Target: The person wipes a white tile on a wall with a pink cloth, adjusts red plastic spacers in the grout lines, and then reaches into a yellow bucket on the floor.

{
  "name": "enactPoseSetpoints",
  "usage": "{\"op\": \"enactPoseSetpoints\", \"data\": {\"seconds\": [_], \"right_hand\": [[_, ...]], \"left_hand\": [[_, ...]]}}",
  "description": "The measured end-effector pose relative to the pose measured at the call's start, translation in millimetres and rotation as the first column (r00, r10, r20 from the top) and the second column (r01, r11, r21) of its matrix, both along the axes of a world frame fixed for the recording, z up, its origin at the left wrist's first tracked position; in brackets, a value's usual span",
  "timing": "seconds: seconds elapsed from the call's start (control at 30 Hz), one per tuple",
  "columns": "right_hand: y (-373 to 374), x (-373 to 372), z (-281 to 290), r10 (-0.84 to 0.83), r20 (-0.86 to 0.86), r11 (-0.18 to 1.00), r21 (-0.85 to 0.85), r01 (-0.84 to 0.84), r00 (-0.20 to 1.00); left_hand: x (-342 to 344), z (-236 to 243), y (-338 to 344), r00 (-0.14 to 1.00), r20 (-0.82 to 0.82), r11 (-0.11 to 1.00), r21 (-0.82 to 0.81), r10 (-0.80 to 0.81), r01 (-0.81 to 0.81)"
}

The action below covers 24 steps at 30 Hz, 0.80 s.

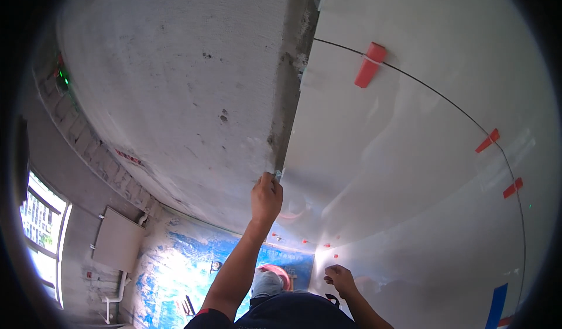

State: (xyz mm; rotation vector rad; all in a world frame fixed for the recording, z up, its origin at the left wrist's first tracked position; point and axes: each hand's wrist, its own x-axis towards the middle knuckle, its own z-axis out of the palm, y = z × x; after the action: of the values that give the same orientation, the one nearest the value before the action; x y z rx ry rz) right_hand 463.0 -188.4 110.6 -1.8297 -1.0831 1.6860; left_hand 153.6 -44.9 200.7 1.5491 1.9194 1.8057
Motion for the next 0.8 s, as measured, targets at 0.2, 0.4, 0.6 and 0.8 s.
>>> {"op": "enactPoseSetpoints", "data": {"seconds": [0.2,0.4,0.6,0.8], "right_hand": [[1,-7,-4,0.053,0.066,0.997,0.054,-0.056,0.996],[6,-15,-7,0.136,0.084,0.983,0.113,-0.145,0.987],[4,-25,-15,0.281,0.143,0.949,0.104,-0.297,0.949],[4,-37,-20,0.323,0.149,0.924,0.161,-0.346,0.934]], "left_hand": [[0,16,2,0.995,-0.1,0.998,-0.062,-0.029,0.023],[-15,14,2,0.981,-0.088,0.985,-0.048,-0.172,0.168],[-16,16,0,0.971,-0.074,0.968,-0.128,-0.225,0.215],[-19,14,-3,0.97,-0.024,0.963,-0.126,-0.244,0.239]]}}
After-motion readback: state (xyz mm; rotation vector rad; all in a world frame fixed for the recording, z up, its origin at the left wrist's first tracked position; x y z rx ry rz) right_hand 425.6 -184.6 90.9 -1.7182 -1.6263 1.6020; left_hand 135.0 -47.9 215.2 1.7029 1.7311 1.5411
